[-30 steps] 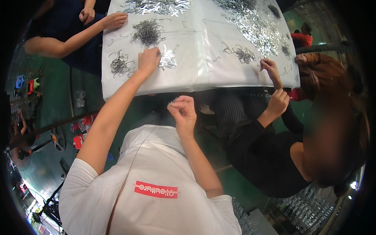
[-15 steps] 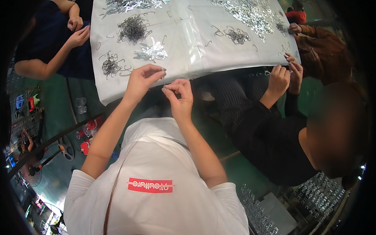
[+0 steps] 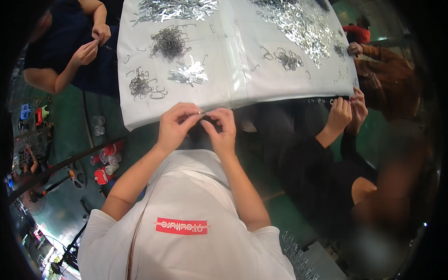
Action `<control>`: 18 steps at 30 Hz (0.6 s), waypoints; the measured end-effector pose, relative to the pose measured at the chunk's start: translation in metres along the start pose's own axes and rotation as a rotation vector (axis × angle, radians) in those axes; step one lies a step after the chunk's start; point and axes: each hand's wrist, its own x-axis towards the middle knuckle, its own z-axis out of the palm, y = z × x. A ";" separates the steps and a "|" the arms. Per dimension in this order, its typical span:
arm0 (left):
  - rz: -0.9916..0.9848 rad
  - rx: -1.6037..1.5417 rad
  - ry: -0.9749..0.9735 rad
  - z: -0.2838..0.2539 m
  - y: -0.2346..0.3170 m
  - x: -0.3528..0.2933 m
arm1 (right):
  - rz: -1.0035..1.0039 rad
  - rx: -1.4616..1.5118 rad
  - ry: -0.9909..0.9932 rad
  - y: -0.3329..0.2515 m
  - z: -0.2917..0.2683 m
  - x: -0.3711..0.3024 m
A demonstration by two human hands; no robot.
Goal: The person repeatedly picks up small metal hooks and flat metal pieces from a white-covered table, joins them by hand, and places the assembled units onto a nearby wooden rack. The process continues with multiple units being assembled and hung.
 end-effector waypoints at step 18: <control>0.164 0.176 0.166 0.009 -0.011 -0.009 | 0.164 -1.195 -0.429 0.085 0.109 0.348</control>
